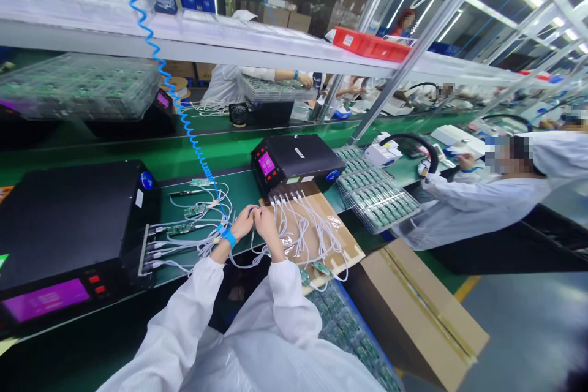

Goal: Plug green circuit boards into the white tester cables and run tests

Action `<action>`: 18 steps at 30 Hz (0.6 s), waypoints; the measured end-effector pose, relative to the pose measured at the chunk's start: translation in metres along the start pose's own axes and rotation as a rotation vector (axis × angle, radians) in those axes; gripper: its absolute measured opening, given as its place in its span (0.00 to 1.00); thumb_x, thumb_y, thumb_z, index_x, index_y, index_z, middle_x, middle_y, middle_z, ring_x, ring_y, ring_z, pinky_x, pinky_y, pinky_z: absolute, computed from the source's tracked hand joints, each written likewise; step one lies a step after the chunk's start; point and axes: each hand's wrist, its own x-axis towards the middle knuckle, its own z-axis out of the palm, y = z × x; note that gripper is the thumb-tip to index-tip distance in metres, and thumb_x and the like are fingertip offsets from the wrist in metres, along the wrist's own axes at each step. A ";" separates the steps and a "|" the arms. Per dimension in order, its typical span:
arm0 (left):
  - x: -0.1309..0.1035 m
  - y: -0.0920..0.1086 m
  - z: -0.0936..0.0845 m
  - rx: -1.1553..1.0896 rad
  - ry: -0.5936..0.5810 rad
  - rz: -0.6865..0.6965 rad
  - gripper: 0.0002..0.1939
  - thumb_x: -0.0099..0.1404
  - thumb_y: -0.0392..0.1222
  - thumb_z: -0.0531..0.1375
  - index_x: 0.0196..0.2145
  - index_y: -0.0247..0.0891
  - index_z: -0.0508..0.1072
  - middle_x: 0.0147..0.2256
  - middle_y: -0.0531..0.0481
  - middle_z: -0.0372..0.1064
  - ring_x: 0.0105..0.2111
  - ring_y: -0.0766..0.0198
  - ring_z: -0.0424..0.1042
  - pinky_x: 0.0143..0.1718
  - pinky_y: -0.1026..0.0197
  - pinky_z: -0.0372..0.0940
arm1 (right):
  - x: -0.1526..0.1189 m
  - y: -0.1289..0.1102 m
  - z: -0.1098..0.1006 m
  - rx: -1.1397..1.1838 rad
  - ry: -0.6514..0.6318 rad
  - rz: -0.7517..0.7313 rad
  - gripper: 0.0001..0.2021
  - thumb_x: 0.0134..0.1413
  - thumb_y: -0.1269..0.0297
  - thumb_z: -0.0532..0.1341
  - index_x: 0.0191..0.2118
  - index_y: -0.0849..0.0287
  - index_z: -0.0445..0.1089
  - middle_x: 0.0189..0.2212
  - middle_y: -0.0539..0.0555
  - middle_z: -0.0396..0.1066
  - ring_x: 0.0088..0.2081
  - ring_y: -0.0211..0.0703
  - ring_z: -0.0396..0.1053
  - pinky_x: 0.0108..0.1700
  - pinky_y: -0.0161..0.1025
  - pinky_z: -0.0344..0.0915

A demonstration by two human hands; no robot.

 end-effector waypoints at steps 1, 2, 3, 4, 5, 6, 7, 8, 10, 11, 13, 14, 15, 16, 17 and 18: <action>0.001 -0.001 -0.001 -0.006 -0.003 -0.023 0.12 0.66 0.50 0.61 0.38 0.38 0.77 0.29 0.49 0.73 0.31 0.61 0.72 0.36 0.58 0.69 | -0.002 -0.001 0.000 -0.004 -0.004 -0.005 0.14 0.71 0.66 0.49 0.40 0.60 0.72 0.40 0.61 0.79 0.44 0.47 0.76 0.44 0.36 0.64; 0.002 -0.001 -0.001 -0.016 -0.002 -0.047 0.13 0.67 0.51 0.61 0.39 0.38 0.77 0.29 0.50 0.73 0.29 0.62 0.71 0.34 0.59 0.68 | -0.004 -0.002 -0.001 -0.008 -0.007 -0.007 0.15 0.71 0.65 0.49 0.39 0.60 0.72 0.40 0.61 0.79 0.43 0.47 0.76 0.44 0.36 0.64; 0.004 -0.002 -0.002 -0.027 0.003 -0.069 0.14 0.67 0.51 0.60 0.41 0.38 0.76 0.29 0.50 0.72 0.28 0.63 0.70 0.33 0.60 0.67 | -0.008 -0.002 -0.002 -0.014 -0.007 -0.009 0.15 0.72 0.65 0.49 0.40 0.60 0.72 0.39 0.61 0.79 0.43 0.47 0.77 0.43 0.36 0.64; 0.005 -0.002 -0.004 -0.038 0.013 -0.088 0.15 0.68 0.52 0.60 0.42 0.38 0.76 0.30 0.50 0.72 0.26 0.64 0.69 0.31 0.61 0.66 | -0.012 -0.001 -0.003 -0.025 -0.007 -0.013 0.16 0.73 0.65 0.48 0.40 0.60 0.72 0.39 0.61 0.79 0.42 0.47 0.77 0.42 0.37 0.64; 0.007 -0.001 -0.005 -0.050 0.026 -0.104 0.17 0.68 0.54 0.59 0.44 0.37 0.75 0.30 0.50 0.72 0.25 0.65 0.68 0.29 0.62 0.65 | -0.018 0.001 -0.004 -0.037 -0.015 -0.018 0.15 0.74 0.64 0.49 0.41 0.60 0.72 0.39 0.61 0.79 0.41 0.48 0.77 0.41 0.37 0.64; 0.008 -0.001 -0.006 -0.061 0.038 -0.119 0.18 0.69 0.55 0.59 0.45 0.37 0.74 0.30 0.50 0.72 0.24 0.66 0.67 0.28 0.62 0.64 | -0.023 0.003 -0.005 -0.047 -0.033 -0.025 0.14 0.74 0.63 0.50 0.42 0.60 0.71 0.38 0.61 0.79 0.40 0.48 0.77 0.40 0.37 0.63; 0.010 0.000 -0.006 -0.073 0.049 -0.131 0.19 0.69 0.56 0.59 0.45 0.37 0.74 0.31 0.49 0.73 0.24 0.67 0.66 0.27 0.63 0.63 | -0.029 0.006 -0.005 -0.048 -0.059 -0.033 0.13 0.74 0.62 0.51 0.42 0.59 0.71 0.37 0.59 0.79 0.40 0.48 0.78 0.40 0.37 0.63; 0.011 0.001 -0.007 -0.084 0.056 -0.143 0.20 0.69 0.57 0.59 0.46 0.37 0.74 0.31 0.49 0.73 0.23 0.67 0.65 0.26 0.63 0.62 | -0.034 0.009 -0.005 -0.037 -0.087 -0.042 0.12 0.73 0.61 0.53 0.42 0.58 0.71 0.36 0.58 0.79 0.39 0.47 0.78 0.39 0.36 0.63; 0.013 0.004 -0.006 -0.105 0.064 -0.164 0.21 0.69 0.58 0.60 0.46 0.36 0.73 0.32 0.48 0.73 0.22 0.69 0.64 0.25 0.65 0.61 | -0.042 0.015 -0.002 0.020 -0.128 -0.041 0.10 0.72 0.59 0.56 0.41 0.56 0.72 0.34 0.55 0.80 0.39 0.46 0.78 0.39 0.35 0.64; 0.013 0.005 -0.006 -0.115 0.065 -0.175 0.21 0.69 0.58 0.60 0.46 0.36 0.73 0.32 0.48 0.73 0.22 0.69 0.64 0.25 0.65 0.60 | -0.044 0.018 0.000 0.058 -0.131 -0.028 0.10 0.72 0.59 0.57 0.40 0.56 0.72 0.33 0.54 0.80 0.39 0.46 0.79 0.40 0.35 0.65; 0.012 0.007 -0.005 -0.133 0.069 -0.196 0.21 0.69 0.58 0.60 0.46 0.36 0.73 0.32 0.48 0.73 0.22 0.69 0.64 0.24 0.65 0.59 | -0.045 0.022 0.006 0.142 -0.128 0.001 0.10 0.71 0.59 0.57 0.40 0.56 0.73 0.34 0.55 0.81 0.39 0.46 0.79 0.40 0.36 0.66; 0.012 0.007 -0.004 -0.141 0.072 -0.204 0.21 0.70 0.58 0.60 0.46 0.36 0.73 0.32 0.48 0.73 0.22 0.70 0.63 0.24 0.66 0.59 | -0.044 0.024 0.010 0.197 -0.136 0.014 0.10 0.71 0.60 0.57 0.39 0.57 0.73 0.34 0.56 0.81 0.39 0.46 0.79 0.41 0.36 0.68; 0.011 0.008 -0.004 -0.148 0.077 -0.211 0.21 0.70 0.57 0.60 0.46 0.36 0.73 0.31 0.48 0.73 0.21 0.70 0.63 0.24 0.66 0.59 | -0.042 0.025 0.013 0.261 -0.151 0.023 0.10 0.70 0.61 0.57 0.40 0.58 0.73 0.35 0.57 0.81 0.39 0.46 0.80 0.42 0.36 0.69; 0.011 0.008 -0.003 -0.154 0.085 -0.217 0.20 0.70 0.57 0.60 0.46 0.35 0.73 0.31 0.48 0.73 0.21 0.70 0.63 0.24 0.66 0.59 | -0.040 0.026 0.017 0.330 -0.169 0.026 0.10 0.70 0.61 0.57 0.41 0.59 0.74 0.34 0.57 0.81 0.39 0.46 0.80 0.43 0.37 0.70; 0.012 0.009 -0.003 -0.159 0.095 -0.221 0.20 0.70 0.56 0.60 0.46 0.36 0.73 0.31 0.48 0.73 0.21 0.70 0.63 0.24 0.66 0.59 | -0.038 0.027 0.019 0.393 -0.187 0.024 0.10 0.69 0.61 0.58 0.42 0.60 0.74 0.34 0.57 0.81 0.39 0.46 0.81 0.44 0.37 0.71; 0.013 0.009 -0.002 -0.162 0.110 -0.225 0.19 0.71 0.55 0.60 0.45 0.36 0.73 0.31 0.49 0.73 0.21 0.70 0.63 0.24 0.66 0.58 | -0.037 0.027 0.021 0.438 -0.197 0.020 0.10 0.68 0.61 0.59 0.43 0.61 0.75 0.33 0.57 0.81 0.39 0.46 0.81 0.44 0.38 0.71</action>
